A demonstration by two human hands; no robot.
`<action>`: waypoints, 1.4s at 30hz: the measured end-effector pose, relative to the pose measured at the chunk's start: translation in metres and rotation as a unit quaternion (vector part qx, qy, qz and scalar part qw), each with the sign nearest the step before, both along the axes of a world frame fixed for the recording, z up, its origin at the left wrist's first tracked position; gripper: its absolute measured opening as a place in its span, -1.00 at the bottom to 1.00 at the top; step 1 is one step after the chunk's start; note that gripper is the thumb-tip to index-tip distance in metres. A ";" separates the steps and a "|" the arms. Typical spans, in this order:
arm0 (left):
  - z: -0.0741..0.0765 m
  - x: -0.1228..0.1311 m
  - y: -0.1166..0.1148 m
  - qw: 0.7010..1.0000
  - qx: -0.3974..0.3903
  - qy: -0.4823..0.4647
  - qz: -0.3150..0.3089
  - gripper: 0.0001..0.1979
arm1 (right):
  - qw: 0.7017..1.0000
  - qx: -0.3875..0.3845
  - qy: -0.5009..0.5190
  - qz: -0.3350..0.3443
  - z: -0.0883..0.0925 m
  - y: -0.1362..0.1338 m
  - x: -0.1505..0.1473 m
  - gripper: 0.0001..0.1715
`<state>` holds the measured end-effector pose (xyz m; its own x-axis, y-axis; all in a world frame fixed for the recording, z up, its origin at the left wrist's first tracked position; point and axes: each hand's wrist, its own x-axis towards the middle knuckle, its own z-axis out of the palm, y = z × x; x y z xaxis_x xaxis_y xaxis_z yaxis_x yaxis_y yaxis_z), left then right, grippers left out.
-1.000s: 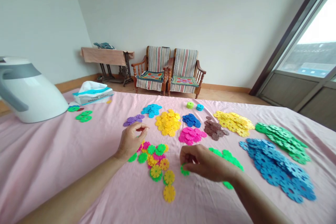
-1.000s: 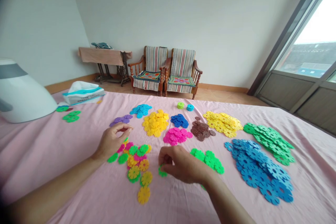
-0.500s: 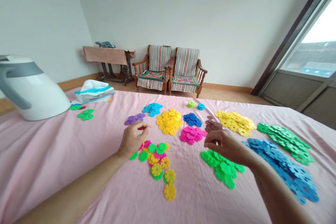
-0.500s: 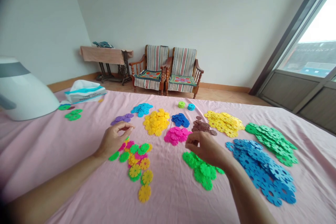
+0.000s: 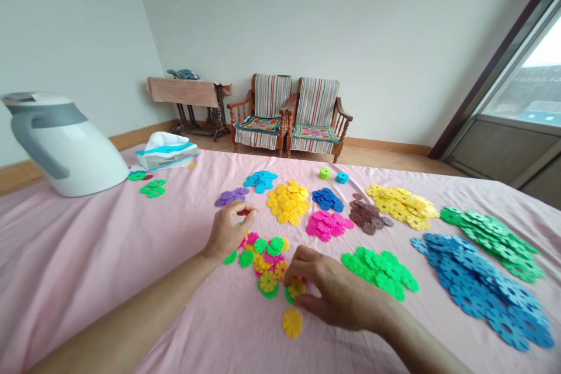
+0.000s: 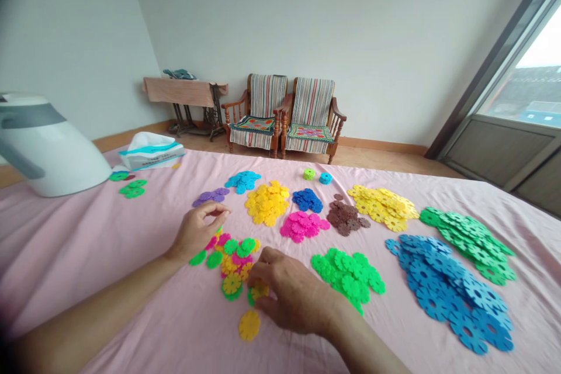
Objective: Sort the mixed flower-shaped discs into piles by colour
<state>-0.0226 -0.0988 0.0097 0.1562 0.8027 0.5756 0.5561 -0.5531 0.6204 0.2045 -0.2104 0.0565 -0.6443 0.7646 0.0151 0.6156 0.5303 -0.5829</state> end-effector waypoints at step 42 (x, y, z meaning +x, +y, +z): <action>0.000 0.002 0.001 1.000 -0.006 0.002 -0.004 -0.87 | 0.973 0.101 0.002 -0.208 -0.007 0.031 0.052 -0.79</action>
<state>-0.0209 -0.0983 0.0096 0.1642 0.8079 0.5660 0.5547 -0.5501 0.6243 0.2568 -0.1797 0.0493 -0.2791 0.9405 0.1938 0.7999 0.3394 -0.4950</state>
